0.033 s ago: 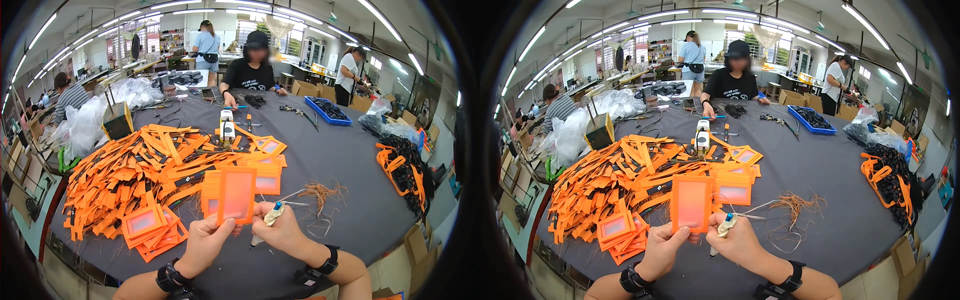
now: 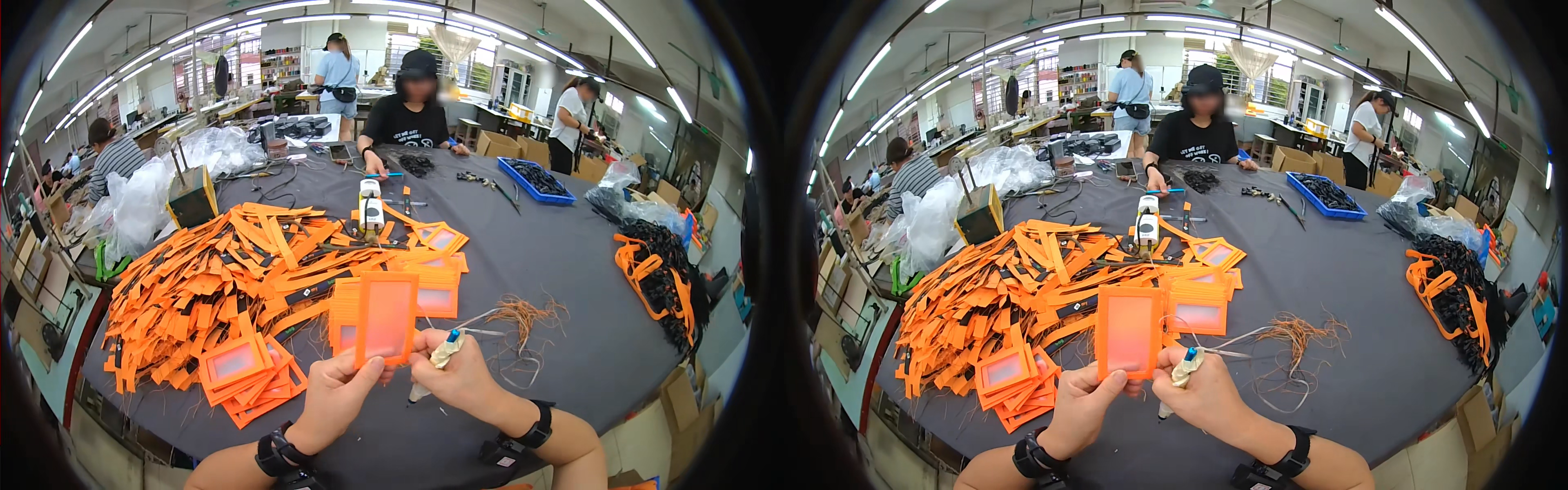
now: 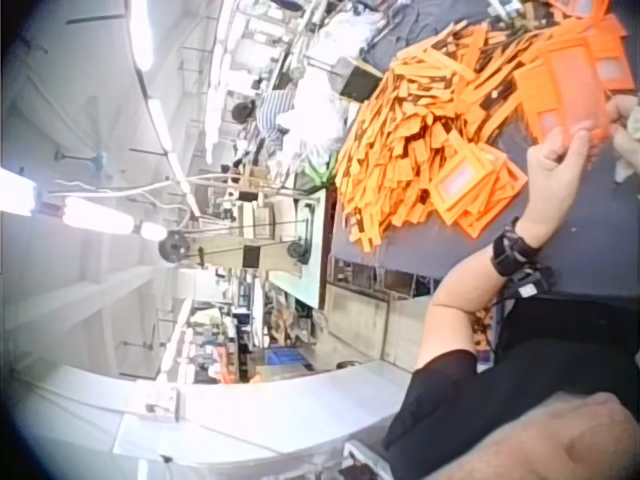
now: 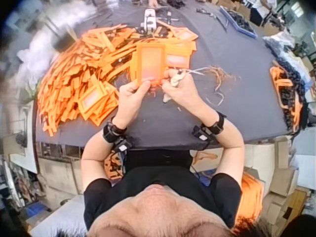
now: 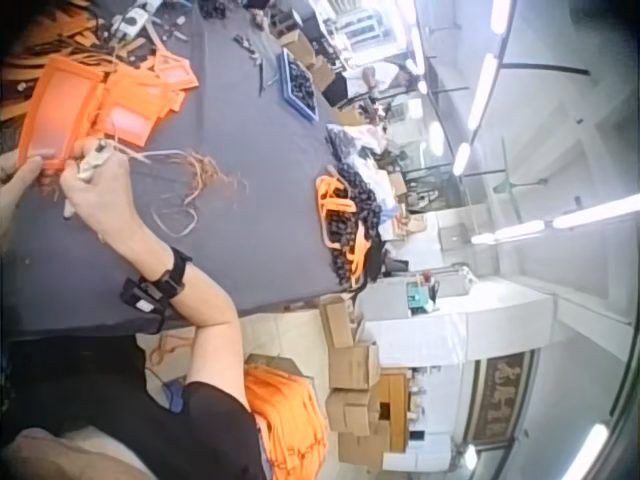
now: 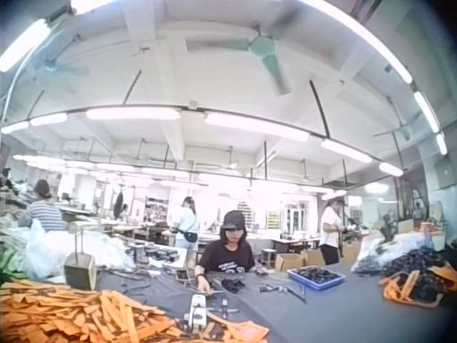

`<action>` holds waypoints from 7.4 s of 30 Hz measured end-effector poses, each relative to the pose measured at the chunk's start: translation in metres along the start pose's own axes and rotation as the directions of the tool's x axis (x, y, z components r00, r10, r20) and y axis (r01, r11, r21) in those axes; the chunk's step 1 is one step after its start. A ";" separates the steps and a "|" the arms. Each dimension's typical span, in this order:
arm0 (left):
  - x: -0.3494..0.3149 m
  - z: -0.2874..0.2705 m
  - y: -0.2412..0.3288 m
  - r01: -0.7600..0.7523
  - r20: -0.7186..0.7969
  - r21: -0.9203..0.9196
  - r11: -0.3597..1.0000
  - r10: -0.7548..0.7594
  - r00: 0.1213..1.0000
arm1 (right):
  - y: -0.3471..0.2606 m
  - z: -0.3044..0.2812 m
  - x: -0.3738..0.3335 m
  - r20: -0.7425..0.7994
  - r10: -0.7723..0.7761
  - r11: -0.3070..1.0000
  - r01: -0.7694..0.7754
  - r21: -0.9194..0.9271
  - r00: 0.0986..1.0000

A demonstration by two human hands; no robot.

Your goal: The person uses a syringe-like tool to apply a substance along the edges of small orange rectangular frames. They handle the frames one by one, applying the substance to the perimeter, and then place the finished items into a stack on the table.

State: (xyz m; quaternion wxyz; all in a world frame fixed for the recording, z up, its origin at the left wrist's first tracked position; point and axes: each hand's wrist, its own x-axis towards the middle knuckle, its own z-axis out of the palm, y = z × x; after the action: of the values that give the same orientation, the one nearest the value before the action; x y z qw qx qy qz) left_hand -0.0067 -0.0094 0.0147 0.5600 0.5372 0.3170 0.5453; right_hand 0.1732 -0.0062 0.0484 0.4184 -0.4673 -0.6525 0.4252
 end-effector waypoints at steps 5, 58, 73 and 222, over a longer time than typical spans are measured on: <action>-0.001 0.000 0.009 -0.343 0.100 0.520 0.782 0.343 0.934 | -0.001 0.002 0.002 0.031 0.031 0.999 -0.032 0.027 0.999; 0.004 -0.009 -0.015 0.322 0.060 -0.322 0.890 -0.320 0.945 | 0.051 -0.023 -0.007 -0.236 0.150 0.688 0.070 0.722 0.960; 0.004 -0.009 -0.016 0.310 0.058 -0.330 0.891 -0.309 0.949 | 0.052 -0.024 -0.007 -0.223 0.137 0.688 0.070 0.723 0.965; -0.050 -0.028 0.035 -0.245 0.222 0.931 0.271 0.111 0.969 | 0.076 -0.045 -0.032 -0.258 0.163 0.733 0.058 0.678 0.952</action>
State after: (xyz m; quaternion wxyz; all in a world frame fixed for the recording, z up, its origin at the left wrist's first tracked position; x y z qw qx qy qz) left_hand -0.0528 -0.0554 0.0297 0.0837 0.8256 0.4839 0.2778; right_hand 0.2420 -0.0141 -0.0157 0.6415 -0.3599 -0.3673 0.5693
